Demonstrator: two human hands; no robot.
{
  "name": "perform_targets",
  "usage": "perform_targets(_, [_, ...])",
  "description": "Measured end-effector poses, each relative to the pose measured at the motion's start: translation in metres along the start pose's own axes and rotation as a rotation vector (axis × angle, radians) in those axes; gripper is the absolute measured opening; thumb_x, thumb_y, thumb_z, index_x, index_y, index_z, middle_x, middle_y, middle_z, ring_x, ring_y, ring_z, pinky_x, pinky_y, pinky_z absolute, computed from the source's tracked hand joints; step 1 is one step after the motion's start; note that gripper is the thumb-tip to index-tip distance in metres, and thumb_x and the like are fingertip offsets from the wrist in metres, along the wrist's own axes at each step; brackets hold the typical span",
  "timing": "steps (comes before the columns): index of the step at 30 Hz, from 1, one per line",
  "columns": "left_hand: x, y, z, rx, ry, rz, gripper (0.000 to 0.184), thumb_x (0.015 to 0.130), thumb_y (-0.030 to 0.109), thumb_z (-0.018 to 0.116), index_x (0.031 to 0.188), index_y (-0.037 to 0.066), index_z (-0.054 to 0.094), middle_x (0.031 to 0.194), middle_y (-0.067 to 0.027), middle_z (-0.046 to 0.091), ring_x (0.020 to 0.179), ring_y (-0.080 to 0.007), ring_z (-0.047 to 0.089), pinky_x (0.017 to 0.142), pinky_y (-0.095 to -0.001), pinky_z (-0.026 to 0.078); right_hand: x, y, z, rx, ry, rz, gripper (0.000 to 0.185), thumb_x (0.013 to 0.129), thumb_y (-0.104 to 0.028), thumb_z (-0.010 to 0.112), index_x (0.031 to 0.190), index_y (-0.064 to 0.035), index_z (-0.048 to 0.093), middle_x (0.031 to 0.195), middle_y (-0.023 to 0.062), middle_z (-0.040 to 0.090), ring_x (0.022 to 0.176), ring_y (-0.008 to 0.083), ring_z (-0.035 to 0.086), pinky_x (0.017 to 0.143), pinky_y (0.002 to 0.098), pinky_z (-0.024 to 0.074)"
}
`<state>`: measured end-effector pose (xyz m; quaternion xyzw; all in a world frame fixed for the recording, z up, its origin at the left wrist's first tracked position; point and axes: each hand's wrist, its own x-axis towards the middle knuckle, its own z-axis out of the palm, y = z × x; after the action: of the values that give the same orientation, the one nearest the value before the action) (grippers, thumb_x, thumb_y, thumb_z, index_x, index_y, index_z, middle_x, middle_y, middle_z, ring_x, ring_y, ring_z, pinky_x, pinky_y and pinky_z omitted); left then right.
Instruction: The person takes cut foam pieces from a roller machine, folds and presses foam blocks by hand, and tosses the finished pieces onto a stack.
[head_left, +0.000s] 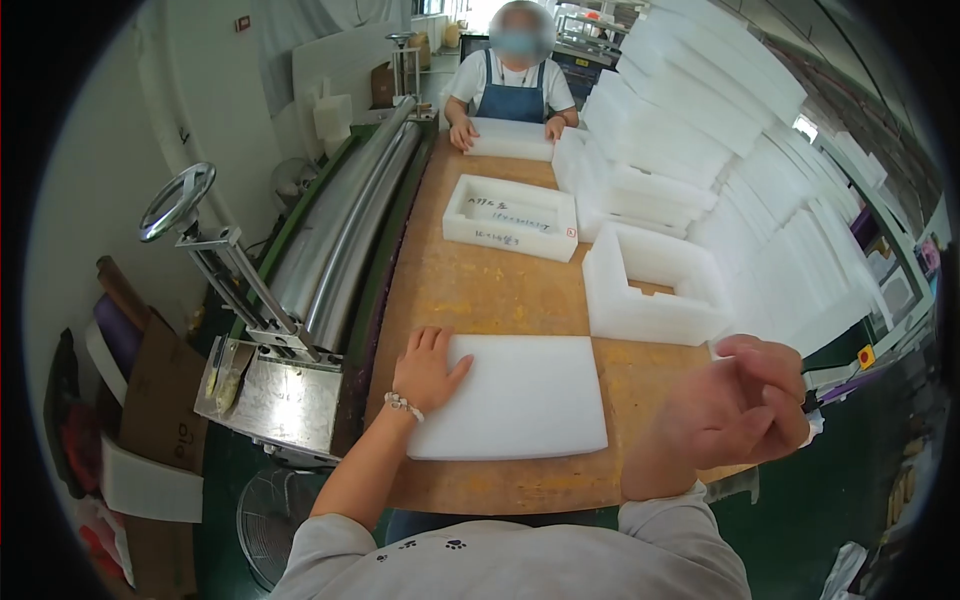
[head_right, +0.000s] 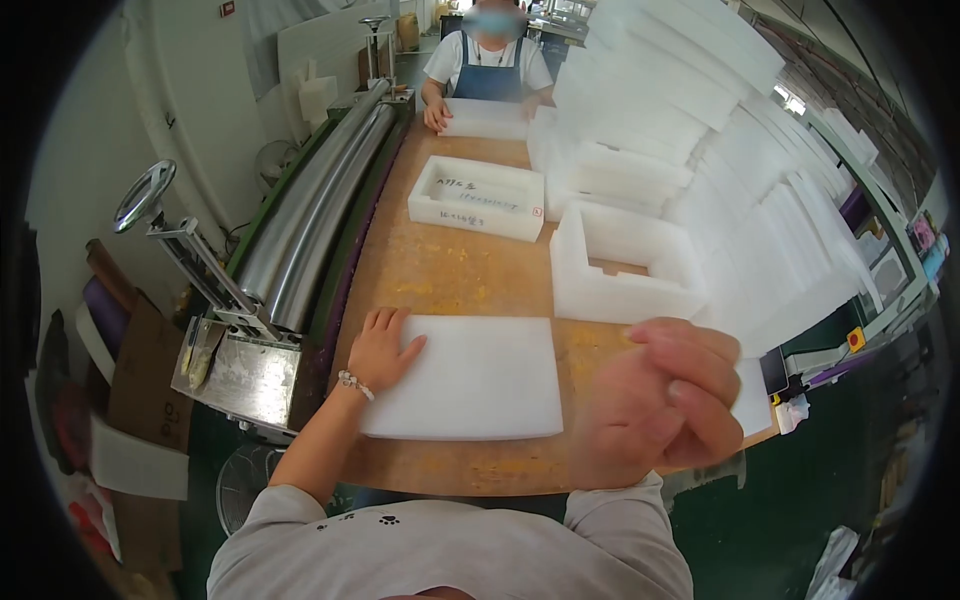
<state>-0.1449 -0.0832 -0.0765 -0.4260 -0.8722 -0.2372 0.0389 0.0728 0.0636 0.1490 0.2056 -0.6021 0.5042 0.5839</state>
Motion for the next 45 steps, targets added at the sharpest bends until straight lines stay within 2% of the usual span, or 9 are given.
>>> perform_targets(2, [0.0, 0.0, 0.001, -0.005, 0.006, 0.002, 0.06, 0.093, 0.047, 0.053, 0.137, 0.006, 0.049, 0.136, -0.0107, 0.051, 0.13, -0.0277, 0.043, 0.095, -0.0452, 0.048, -0.005, 0.013, 0.006, -0.273, -0.033, -0.173, 0.021, 0.092, -0.007, 0.047, 0.109, -0.0015, 0.058, 0.088, 0.0133, 0.064, 0.068, 0.0188, 0.053, 0.062, 0.0295, 0.0458])
perform_targets(7, [-0.001, 0.005, -0.003, 0.028, -0.007, -0.018, 0.059, 0.093, 0.047, 0.053, 0.136, 0.006, 0.05, 0.135, -0.011, 0.052, 0.13, -0.0282, 0.044, 0.095, -0.0456, 0.048, -0.032, 0.016, 0.007, -0.704, -0.209, -0.099, 0.012, 0.081, 0.007, 0.057, 0.086, -0.0007, 0.065, 0.072, 0.0078, 0.066, 0.06, 0.0154, 0.055, 0.06, 0.0232, 0.0464])
perform_targets(12, [-0.001, 0.005, -0.004, 0.006, -0.006, -0.021, 0.059, 0.093, 0.046, 0.053, 0.136, 0.006, 0.049, 0.136, -0.0109, 0.052, 0.131, -0.0282, 0.043, 0.097, -0.0452, 0.047, -0.07, 0.012, -0.004, -0.664, 0.07, 0.246, 0.011, 0.087, 0.001, 0.053, 0.09, 0.0007, 0.063, 0.076, 0.0097, 0.067, 0.063, 0.0164, 0.057, 0.063, 0.0246, 0.0484])
perform_targets(35, [0.001, -0.005, 0.006, 0.02, -0.014, 0.068, 0.059, 0.093, 0.046, 0.055, 0.136, 0.006, 0.049, 0.135, -0.0101, 0.052, 0.128, -0.0283, 0.046, 0.097, -0.0441, 0.047, -0.091, 0.008, -0.04, -0.87, -0.012, 0.187, 0.013, 0.078, 0.009, 0.061, 0.086, 0.0016, 0.067, 0.077, 0.0077, 0.07, 0.063, 0.0183, 0.061, 0.059, 0.0244, 0.0488])
perform_targets(39, [-0.002, -0.005, -0.003, 0.089, -0.027, 0.08, 0.061, 0.093, 0.045, 0.056, 0.138, 0.005, 0.048, 0.137, -0.0106, 0.052, 0.131, -0.0293, 0.044, 0.101, -0.0446, 0.045, -0.079, 0.079, -0.084, -1.236, -0.042, 0.237, 0.039, 0.088, -0.011, 0.067, 0.125, -0.002, 0.056, 0.122, 0.0133, 0.061, 0.103, 0.0249, 0.058, 0.098, 0.0402, 0.0439])
perform_targets(40, [-0.004, -0.006, -0.003, 0.152, 0.005, 0.097, 0.061, 0.093, 0.044, 0.056, 0.139, 0.005, 0.047, 0.138, -0.0109, 0.051, 0.131, -0.0297, 0.044, 0.102, -0.0454, 0.044, -0.078, 0.105, -0.102, -1.504, -0.142, 0.354, 0.058, 0.091, -0.03, 0.065, 0.139, -0.0034, 0.046, 0.137, 0.0156, 0.05, 0.122, 0.0308, 0.047, 0.112, 0.0538, 0.0277])
perform_targets(42, [0.001, 0.0, -0.002, 0.256, 0.116, 0.096, 0.062, 0.093, 0.043, 0.057, 0.14, 0.005, 0.046, 0.14, -0.0117, 0.05, 0.133, -0.0305, 0.044, 0.105, -0.0469, 0.042, -0.082, 0.161, -0.134, -1.878, -0.235, 0.352, 0.066, 0.089, -0.047, 0.06, 0.134, -0.0002, 0.053, 0.14, 0.0163, 0.048, 0.133, 0.0347, 0.038, 0.115, 0.0638, 0.0152])
perform_targets(44, [0.008, 0.023, -0.02, 0.19, 0.182, 0.144, 0.061, 0.093, 0.042, 0.058, 0.14, 0.005, 0.045, 0.141, -0.0117, 0.049, 0.133, -0.0301, 0.044, 0.106, -0.0482, 0.041, -0.061, 0.17, -0.14, -1.944, -0.554, 0.738, 0.063, 0.086, -0.05, 0.058, 0.12, 0.0024, 0.064, 0.139, 0.0168, 0.05, 0.142, 0.0373, 0.027, 0.113, 0.0689, 0.0058])
perform_targets(45, [0.011, 0.038, -0.038, 0.145, 0.212, 0.22, 0.061, 0.093, 0.041, 0.059, 0.141, 0.005, 0.045, 0.143, -0.0118, 0.047, 0.133, -0.0296, 0.044, 0.107, -0.0495, 0.039, -0.053, 0.171, -0.138, -1.941, -0.564, 0.693, 0.063, 0.086, -0.05, 0.058, 0.12, 0.0024, 0.064, 0.139, 0.0168, 0.05, 0.142, 0.0373, 0.027, 0.113, 0.0689, 0.0058])
